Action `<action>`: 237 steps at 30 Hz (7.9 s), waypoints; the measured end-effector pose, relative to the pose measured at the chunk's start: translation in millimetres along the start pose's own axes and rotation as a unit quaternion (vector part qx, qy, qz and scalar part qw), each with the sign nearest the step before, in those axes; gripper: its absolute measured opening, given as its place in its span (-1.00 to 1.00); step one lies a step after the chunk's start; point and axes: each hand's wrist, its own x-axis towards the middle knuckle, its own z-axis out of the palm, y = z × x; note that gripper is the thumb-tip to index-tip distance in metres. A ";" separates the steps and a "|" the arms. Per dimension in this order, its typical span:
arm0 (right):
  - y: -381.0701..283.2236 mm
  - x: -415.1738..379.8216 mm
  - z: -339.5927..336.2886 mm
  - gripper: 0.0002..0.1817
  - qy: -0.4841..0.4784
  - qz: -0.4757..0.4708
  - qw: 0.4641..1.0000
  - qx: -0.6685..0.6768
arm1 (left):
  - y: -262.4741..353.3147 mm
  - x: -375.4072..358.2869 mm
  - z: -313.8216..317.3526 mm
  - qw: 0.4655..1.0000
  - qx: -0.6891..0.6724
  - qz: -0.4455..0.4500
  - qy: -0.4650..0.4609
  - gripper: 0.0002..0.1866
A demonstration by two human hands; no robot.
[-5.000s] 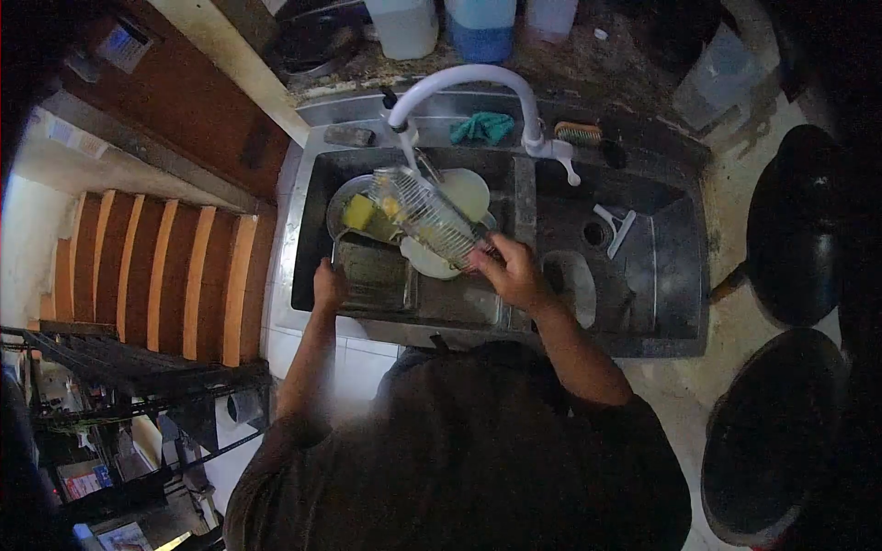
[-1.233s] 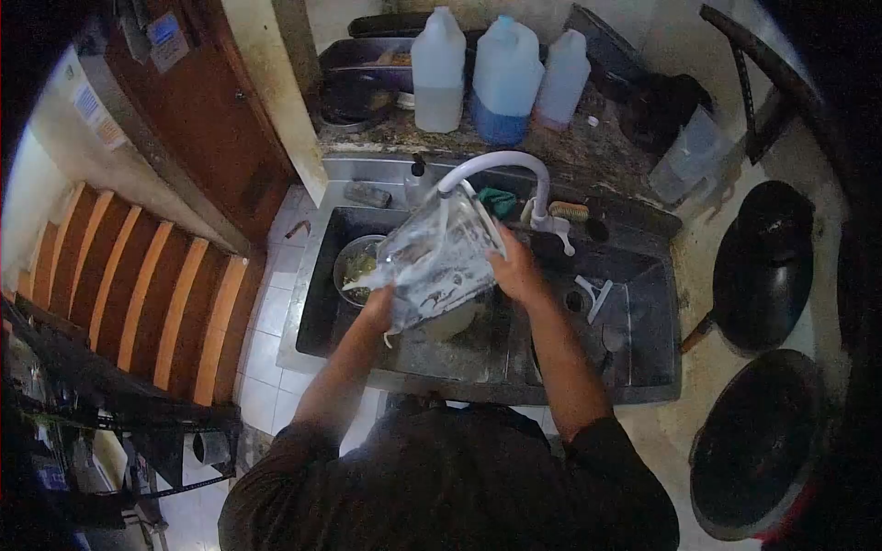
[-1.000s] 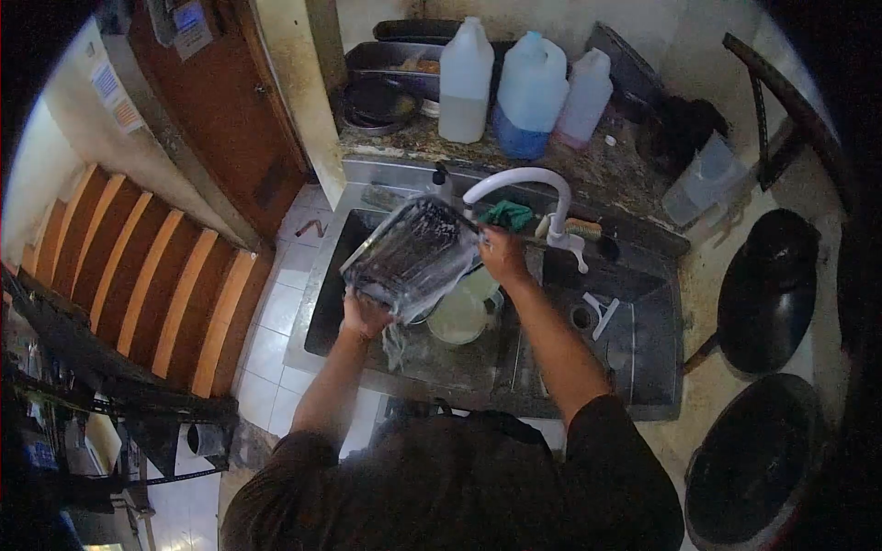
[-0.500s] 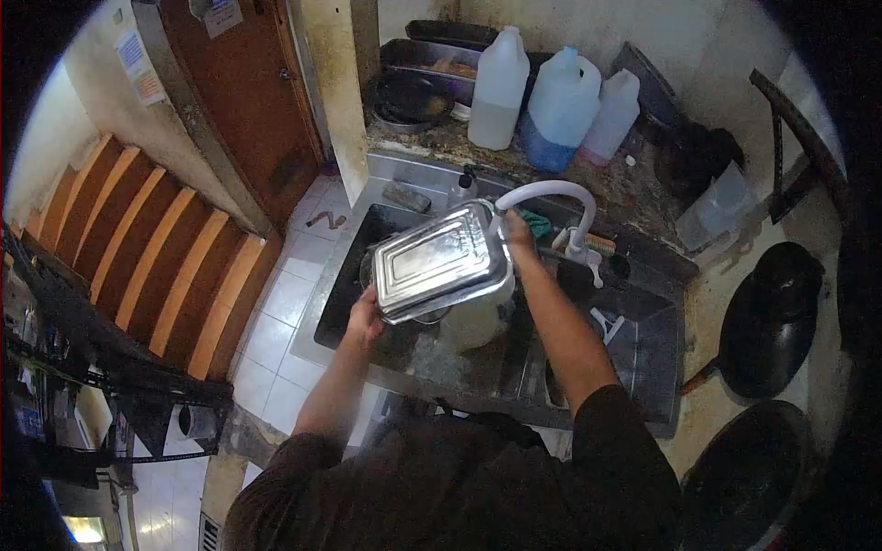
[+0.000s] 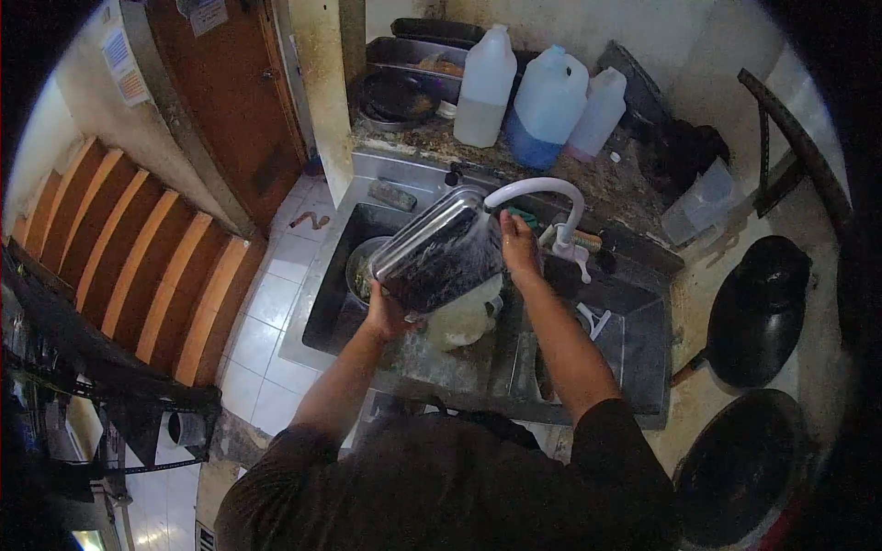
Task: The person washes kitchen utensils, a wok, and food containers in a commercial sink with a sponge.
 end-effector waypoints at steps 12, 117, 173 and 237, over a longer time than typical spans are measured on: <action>62.2 -17.0 -14.9 -0.04 -0.056 0.162 0.890 0.423 | 45.2 -4.2 -23.0 0.987 -0.025 0.014 -0.158 -0.49; 134.4 -4.7 196.8 -0.49 -0.012 0.220 0.975 0.026 | -29.0 -107.6 -218.9 0.720 0.103 0.407 0.552 -0.76; 141.9 -13.4 34.0 -0.61 0.124 0.444 0.802 0.379 | -34.7 -151.2 -233.2 0.833 0.010 0.233 0.502 -0.15; 15.0 -37.2 -97.1 -0.70 -0.389 -0.044 0.919 0.050 | 112.8 60.4 163.7 0.497 0.792 0.128 -0.329 -0.76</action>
